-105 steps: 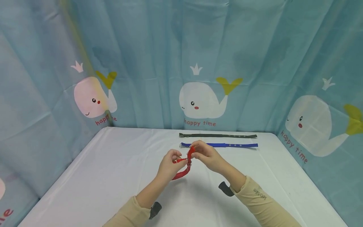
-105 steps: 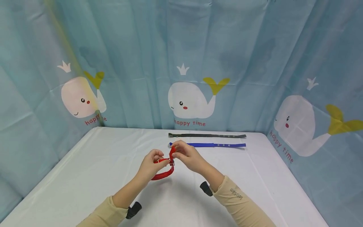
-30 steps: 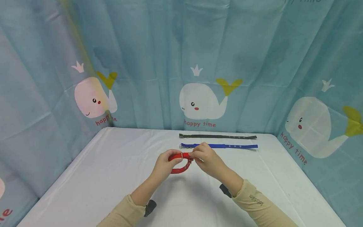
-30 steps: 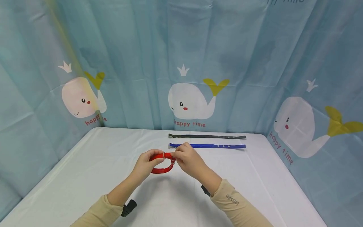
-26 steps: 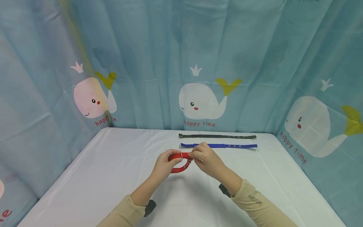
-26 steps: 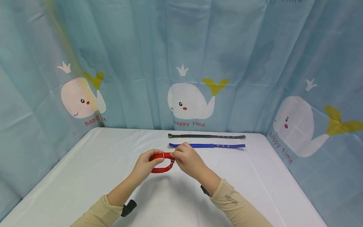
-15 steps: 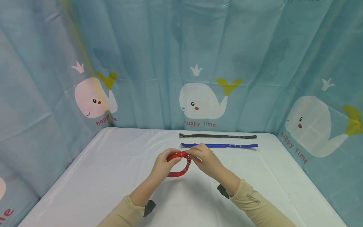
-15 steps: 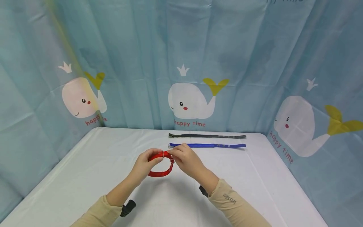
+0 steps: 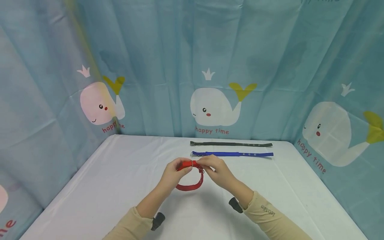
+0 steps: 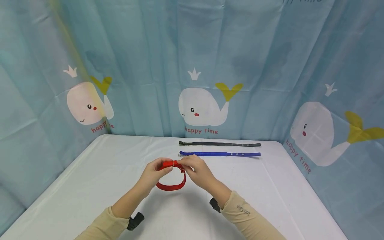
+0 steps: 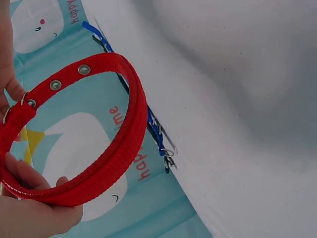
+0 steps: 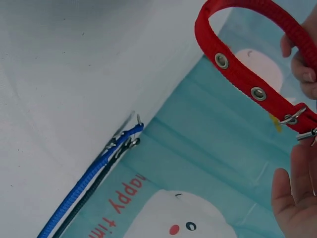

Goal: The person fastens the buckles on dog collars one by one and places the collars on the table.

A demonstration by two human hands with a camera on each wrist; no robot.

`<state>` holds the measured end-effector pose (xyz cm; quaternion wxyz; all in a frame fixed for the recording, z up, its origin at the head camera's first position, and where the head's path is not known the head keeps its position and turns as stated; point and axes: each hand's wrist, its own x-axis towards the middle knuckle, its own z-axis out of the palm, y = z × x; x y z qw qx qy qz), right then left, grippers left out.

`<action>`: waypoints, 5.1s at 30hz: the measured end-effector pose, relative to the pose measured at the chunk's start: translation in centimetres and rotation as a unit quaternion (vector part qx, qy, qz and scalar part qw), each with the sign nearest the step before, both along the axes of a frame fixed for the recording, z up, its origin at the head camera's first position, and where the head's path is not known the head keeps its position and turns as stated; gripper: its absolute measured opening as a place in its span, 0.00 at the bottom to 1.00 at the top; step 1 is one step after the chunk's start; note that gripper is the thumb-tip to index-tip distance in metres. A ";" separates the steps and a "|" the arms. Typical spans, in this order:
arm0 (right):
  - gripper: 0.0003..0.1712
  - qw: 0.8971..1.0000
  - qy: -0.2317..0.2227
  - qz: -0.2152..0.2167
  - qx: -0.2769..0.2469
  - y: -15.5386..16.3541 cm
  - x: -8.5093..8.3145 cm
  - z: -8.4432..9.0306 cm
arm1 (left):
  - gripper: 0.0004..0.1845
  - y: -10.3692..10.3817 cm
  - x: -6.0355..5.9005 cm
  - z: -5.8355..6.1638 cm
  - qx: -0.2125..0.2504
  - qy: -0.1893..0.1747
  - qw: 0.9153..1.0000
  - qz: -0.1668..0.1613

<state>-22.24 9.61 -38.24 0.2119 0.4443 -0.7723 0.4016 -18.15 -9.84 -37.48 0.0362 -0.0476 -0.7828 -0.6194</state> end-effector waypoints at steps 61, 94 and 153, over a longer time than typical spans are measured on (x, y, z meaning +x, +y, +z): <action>0.23 0.714 -0.684 0.004 -0.149 -5.5 -6.0 -5.1 | 0.34 -7.8 -3.2 -4.0 0.071 -0.187 0.978 0.064; 0.18 0.614 -0.713 -0.132 -0.312 -11.0 -10.5 -6.2 | 0.31 -9.8 -11.4 -6.0 0.145 -0.276 0.944 0.111; 0.25 0.660 -0.690 -0.135 -0.265 -11.9 -11.6 -6.9 | 0.20 -8.5 -14.4 -7.5 0.080 -0.271 0.938 0.203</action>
